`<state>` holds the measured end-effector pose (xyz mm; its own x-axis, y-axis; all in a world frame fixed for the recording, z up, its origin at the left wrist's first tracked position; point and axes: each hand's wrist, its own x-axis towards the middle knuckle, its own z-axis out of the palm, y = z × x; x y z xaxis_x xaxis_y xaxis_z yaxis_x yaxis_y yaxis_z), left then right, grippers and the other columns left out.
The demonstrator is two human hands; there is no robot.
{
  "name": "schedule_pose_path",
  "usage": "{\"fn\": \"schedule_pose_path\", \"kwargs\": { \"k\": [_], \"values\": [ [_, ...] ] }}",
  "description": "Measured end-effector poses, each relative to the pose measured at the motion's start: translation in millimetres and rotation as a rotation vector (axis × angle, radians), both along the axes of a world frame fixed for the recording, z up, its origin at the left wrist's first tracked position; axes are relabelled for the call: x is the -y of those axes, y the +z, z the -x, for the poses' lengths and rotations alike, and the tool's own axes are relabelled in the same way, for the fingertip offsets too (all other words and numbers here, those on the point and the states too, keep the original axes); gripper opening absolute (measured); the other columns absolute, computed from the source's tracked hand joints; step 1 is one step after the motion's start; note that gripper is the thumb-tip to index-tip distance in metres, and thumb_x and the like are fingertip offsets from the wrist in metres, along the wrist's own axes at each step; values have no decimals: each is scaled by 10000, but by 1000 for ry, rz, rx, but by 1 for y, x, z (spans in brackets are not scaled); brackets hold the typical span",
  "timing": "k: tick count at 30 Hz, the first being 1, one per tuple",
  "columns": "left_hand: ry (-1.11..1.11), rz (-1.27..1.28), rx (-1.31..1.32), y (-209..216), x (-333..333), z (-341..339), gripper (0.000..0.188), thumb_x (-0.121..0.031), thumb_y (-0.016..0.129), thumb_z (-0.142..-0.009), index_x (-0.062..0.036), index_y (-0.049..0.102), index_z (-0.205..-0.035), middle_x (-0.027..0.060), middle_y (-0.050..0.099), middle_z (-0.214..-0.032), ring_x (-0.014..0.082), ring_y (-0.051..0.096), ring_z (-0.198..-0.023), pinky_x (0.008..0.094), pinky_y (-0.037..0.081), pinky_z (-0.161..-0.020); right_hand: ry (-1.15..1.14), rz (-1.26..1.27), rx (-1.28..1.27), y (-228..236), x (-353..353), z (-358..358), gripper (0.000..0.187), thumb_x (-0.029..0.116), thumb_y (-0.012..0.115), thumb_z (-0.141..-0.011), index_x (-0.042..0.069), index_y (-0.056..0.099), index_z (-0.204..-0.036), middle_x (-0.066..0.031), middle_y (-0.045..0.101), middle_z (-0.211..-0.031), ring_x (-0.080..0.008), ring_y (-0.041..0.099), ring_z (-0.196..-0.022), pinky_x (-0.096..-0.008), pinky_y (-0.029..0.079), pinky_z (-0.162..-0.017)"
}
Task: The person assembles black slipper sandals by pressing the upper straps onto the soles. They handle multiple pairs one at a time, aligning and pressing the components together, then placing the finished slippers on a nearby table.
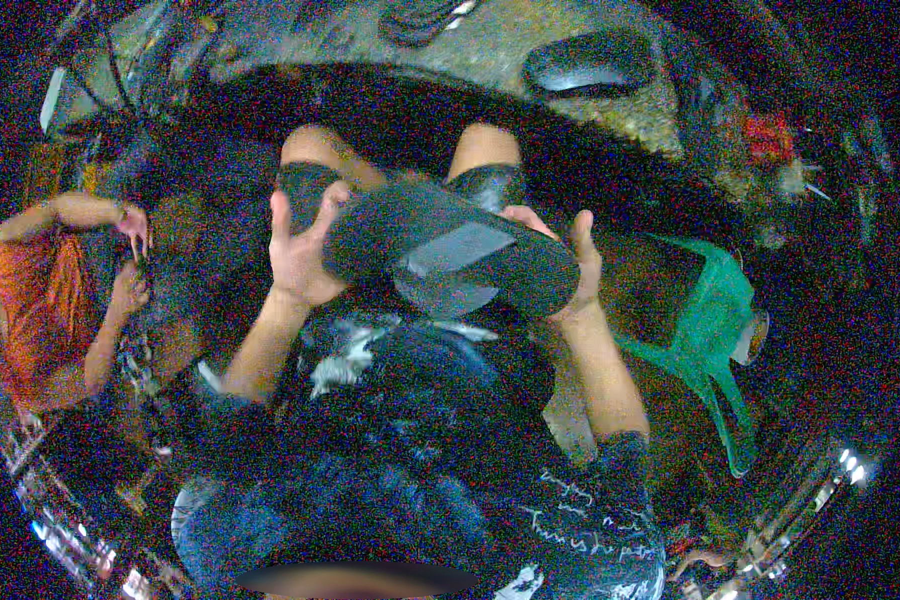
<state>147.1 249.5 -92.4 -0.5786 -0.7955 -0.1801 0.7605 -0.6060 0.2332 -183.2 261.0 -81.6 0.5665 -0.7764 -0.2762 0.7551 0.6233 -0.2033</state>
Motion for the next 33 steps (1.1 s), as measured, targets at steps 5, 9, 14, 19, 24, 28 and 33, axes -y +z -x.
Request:
{"fn": "schedule_pose_path", "kwargs": {
  "k": [5,9,14,19,24,28,33],
  "values": [
    [-304,-143,35,10,-34,-9,940,-817,232,-986,-55,422,-1503,150,528,-1488,310,497,-1398,453,370,-1198,284,-65,-201,17,-41,-8,1092,874,466,-882,-34,435,-1488,-261,566,-1447,-381,585,-1323,-499,448,-1145],
    [-412,-59,278,26,-49,1,849,-652,468,-981,21,449,-1498,184,547,-1487,332,536,-1371,445,373,-1195,208,-109,-310,29,-64,-17,956,766,379,-984,-80,535,-1402,-249,637,-1364,-365,636,-1253,-488,470,-1121],
    [-333,260,724,50,-50,25,681,-508,622,-913,11,581,-1352,146,672,-1263,263,624,-1193,401,439,-1091,97,-202,-614,39,-66,-30,762,657,405,-1019,-43,684,-1128,-194,742,-1081,-287,714,-964,-403,559,-908],
    [-14,451,989,39,-41,55,328,-310,678,-977,18,675,-995,73,678,-898,136,611,-867,317,500,-820,-36,-137,-771,40,-44,-55,623,603,492,-1011,21,704,-946,-135,730,-919,-247,684,-813,-381,552,-794],
    [36,260,1242,9,28,76,389,-399,632,-1006,-25,733,-1041,80,724,-940,182,644,-849,319,515,-822,-243,-238,-717,38,-2,-70,686,661,519,-992,12,698,-1121,-137,740,-1069,-273,694,-979,-412,550,-939],
    [-355,-340,449,18,71,41,632,-555,487,-1047,8,696,-1244,179,738,-1223,319,703,-1138,444,533,-1048,-126,-203,-392,49,9,-27,914,778,397,-980,-50,629,-1290,-180,714,-1236,-305,682,-1131,-435,511,-1054],
    [-412,-297,311,29,19,28,695,-560,497,-1028,29,600,-1382,201,682,-1338,319,676,-1199,464,485,-1112,-98,-178,-486,38,-33,-21,963,795,348,-980,-70,623,-1303,-201,708,-1257,-318,678,-1159,-447,501,-1071]
  ]
}}
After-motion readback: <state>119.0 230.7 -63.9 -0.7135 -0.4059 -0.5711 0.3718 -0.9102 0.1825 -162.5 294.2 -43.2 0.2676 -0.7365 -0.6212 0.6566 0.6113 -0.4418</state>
